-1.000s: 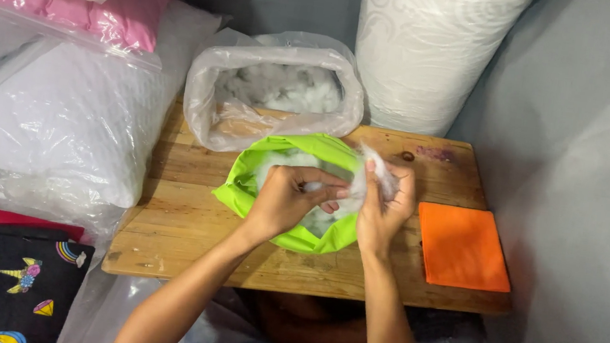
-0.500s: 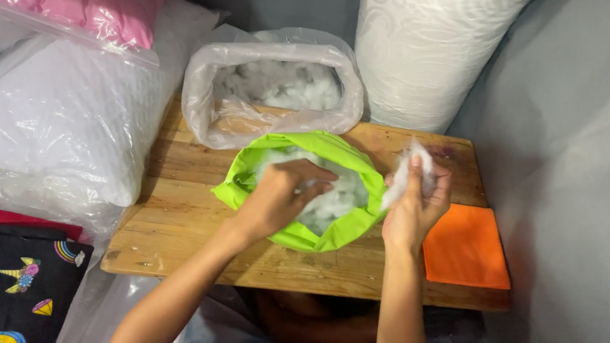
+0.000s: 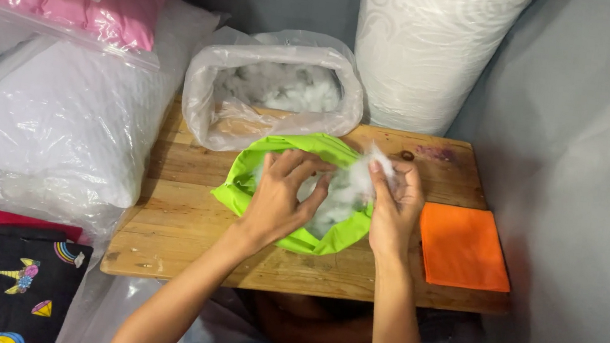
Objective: The person takes handfuls of white cotton-like filling from a large plastic bag and places it into a lime green fabric pouch. They repeatedly fluff and press the filling into the pouch to distribute it evenly.
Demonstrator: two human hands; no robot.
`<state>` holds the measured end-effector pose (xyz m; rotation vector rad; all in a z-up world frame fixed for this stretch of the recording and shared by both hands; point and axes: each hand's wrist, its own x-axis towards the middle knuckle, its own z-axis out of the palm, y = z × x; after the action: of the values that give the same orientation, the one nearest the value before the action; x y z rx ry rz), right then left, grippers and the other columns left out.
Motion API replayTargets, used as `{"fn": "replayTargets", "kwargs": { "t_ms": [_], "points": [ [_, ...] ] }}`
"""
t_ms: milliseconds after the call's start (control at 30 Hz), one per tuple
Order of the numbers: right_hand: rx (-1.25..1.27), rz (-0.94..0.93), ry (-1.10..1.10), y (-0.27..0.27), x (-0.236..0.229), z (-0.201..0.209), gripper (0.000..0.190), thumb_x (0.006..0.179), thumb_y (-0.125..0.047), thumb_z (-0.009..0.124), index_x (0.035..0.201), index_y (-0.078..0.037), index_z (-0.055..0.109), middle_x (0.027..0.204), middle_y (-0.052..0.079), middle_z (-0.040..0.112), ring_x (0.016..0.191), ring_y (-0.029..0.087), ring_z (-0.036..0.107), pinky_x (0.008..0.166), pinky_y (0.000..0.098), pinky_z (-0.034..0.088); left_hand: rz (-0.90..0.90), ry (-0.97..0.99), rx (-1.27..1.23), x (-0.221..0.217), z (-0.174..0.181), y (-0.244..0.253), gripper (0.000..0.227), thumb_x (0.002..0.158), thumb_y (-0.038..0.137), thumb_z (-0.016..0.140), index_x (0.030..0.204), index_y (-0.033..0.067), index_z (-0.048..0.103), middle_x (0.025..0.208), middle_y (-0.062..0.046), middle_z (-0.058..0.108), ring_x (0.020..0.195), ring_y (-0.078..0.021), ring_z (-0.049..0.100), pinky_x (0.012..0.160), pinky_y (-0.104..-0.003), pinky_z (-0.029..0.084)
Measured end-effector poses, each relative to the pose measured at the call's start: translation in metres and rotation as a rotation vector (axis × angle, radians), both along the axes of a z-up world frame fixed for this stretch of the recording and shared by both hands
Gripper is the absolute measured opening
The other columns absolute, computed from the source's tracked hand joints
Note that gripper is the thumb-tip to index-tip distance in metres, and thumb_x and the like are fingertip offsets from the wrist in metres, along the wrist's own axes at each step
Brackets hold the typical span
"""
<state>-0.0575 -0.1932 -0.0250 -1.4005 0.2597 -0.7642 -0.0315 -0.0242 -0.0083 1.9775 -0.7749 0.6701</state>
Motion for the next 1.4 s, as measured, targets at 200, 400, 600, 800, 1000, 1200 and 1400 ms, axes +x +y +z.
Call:
{"fn": "replayTargets", "kwargs": {
  "t_ms": [200, 400, 600, 800, 1000, 1200, 1400],
  "points": [
    [0.221, 0.189, -0.075, 0.017, 0.012, -0.018, 0.011, 0.093, -0.002, 0.075, 0.097, -0.006, 0.065, 0.079, 0.003, 0.069, 0.067, 0.015, 0.072, 0.064, 0.0293, 0.065, -0.25, 0.703, -0.412, 0.0, 0.011, 0.002, 0.043, 0.079, 0.014, 0.087, 0.117, 0.0001, 0.073, 0.07, -0.016, 0.077, 0.062, -0.0187, 0.075, 0.063, -0.025, 0.059],
    [0.194, 0.192, -0.084, 0.002, 0.016, -0.039, 0.022, 0.085, 0.002, 0.082, 0.09, -0.008, 0.063, 0.083, 0.003, 0.07, 0.07, 0.011, 0.069, 0.063, 0.0248, 0.06, -0.139, 0.582, -0.353, 0.018, -0.003, 0.014, 0.015, 0.084, 0.01, 0.081, 0.098, 0.0147, 0.083, 0.066, -0.006, 0.076, 0.06, -0.0081, 0.072, 0.063, -0.017, 0.053],
    [0.376, 0.012, -0.207, -0.025, 0.002, -0.007, 0.018, 0.09, 0.003, 0.076, 0.091, -0.011, 0.065, 0.09, 0.006, 0.074, 0.075, 0.016, 0.072, 0.064, 0.0245, 0.058, 0.128, 0.34, -0.557, 0.017, 0.021, 0.048, 0.014, 0.093, 0.007, 0.078, 0.106, 0.0095, 0.081, 0.091, -0.01, 0.079, 0.071, -0.0121, 0.071, 0.075, -0.029, 0.062],
    [0.133, -0.055, -0.158, -0.047, 0.009, -0.025, 0.015, 0.092, 0.002, 0.078, 0.095, -0.007, 0.066, 0.095, 0.007, 0.075, 0.085, 0.013, 0.073, 0.077, 0.0281, 0.062, -0.103, 0.232, -0.239, 0.013, 0.011, 0.029, 0.014, 0.088, 0.013, 0.08, 0.101, 0.0172, 0.082, 0.096, -0.006, 0.074, 0.083, -0.0272, 0.075, 0.077, -0.036, 0.063],
    [-0.111, -0.051, -0.027, -0.038, 0.008, -0.034, 0.018, 0.09, -0.001, 0.079, 0.103, -0.006, 0.068, 0.092, 0.005, 0.074, 0.08, 0.005, 0.066, 0.072, 0.0226, 0.059, 0.09, -0.092, 0.397, 0.039, -0.057, -0.027, 0.023, 0.093, 0.015, 0.069, 0.115, 0.0191, 0.067, 0.099, -0.003, 0.068, 0.096, -0.0242, 0.071, 0.086, -0.036, 0.056],
    [-0.242, -0.037, 0.035, -0.034, -0.012, -0.021, 0.02, 0.082, 0.004, 0.085, 0.094, -0.006, 0.071, 0.078, 0.007, 0.072, 0.067, 0.005, 0.065, 0.064, 0.0229, 0.059, 0.231, -0.015, 0.874, 0.04, -0.078, -0.035, 0.017, 0.087, 0.016, 0.063, 0.087, 0.0168, 0.08, 0.092, -0.005, 0.077, 0.097, -0.0264, 0.061, 0.086, -0.047, 0.034],
    [-0.334, 0.014, -0.09, -0.015, -0.015, 0.001, 0.022, 0.083, 0.016, 0.072, 0.097, 0.0, 0.07, 0.092, 0.014, 0.076, 0.077, 0.012, 0.072, 0.073, 0.0306, 0.06, 0.129, -0.014, 0.484, 0.023, -0.02, 0.01, 0.02, 0.09, 0.033, 0.071, 0.104, 0.0216, 0.077, 0.118, -0.002, 0.068, 0.109, -0.0254, 0.059, 0.09, -0.044, 0.037]
  ]
}}
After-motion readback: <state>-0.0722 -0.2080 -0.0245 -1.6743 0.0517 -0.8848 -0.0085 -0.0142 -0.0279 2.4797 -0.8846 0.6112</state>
